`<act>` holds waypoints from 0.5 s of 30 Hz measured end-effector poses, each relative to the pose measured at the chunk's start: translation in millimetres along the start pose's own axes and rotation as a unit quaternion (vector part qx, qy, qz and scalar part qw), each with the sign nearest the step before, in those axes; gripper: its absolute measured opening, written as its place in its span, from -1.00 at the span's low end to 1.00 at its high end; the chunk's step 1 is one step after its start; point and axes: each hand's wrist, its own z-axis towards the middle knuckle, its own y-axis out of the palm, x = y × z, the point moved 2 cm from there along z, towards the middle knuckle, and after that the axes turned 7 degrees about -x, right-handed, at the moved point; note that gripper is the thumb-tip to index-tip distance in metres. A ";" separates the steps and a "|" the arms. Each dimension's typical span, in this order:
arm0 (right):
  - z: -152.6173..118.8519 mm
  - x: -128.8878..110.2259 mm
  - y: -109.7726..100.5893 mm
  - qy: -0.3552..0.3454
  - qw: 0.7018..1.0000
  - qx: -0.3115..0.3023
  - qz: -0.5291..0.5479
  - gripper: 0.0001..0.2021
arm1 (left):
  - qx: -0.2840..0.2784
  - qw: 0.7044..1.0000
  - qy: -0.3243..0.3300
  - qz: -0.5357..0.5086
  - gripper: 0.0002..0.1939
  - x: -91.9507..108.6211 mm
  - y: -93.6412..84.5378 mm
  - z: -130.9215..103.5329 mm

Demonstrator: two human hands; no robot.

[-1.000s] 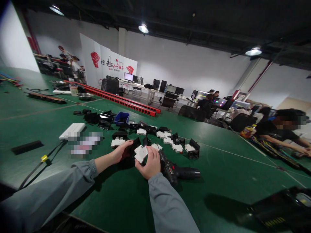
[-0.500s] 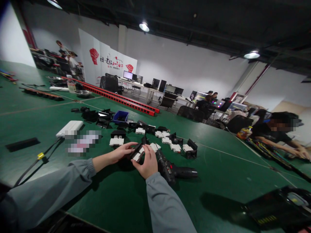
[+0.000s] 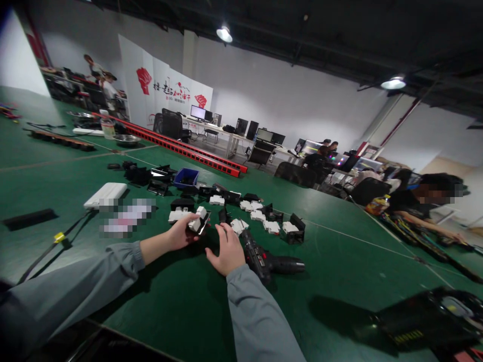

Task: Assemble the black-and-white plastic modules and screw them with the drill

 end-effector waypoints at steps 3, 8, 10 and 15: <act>-2.8 10.0 5.7 0.073 0.996 -0.040 -0.039 -0.57 | -0.012 0.998 -0.029 -0.055 -0.58 11.8 -11.6 7.3; -4.2 20.8 15.4 0.121 0.989 -0.055 -0.069 -0.92 | -0.031 0.997 -0.046 -0.056 -0.62 11.2 -10.4 6.9; -3.6 22.5 17.7 0.128 0.989 -0.052 -0.057 -0.95 | -0.059 0.997 -0.047 -0.035 -0.67 8.8 -4.8 4.5; 0.7 26.0 15.8 0.114 0.993 0.006 0.021 -0.87 | -0.079 0.996 -0.049 0.013 -0.72 7.6 1.9 -1.0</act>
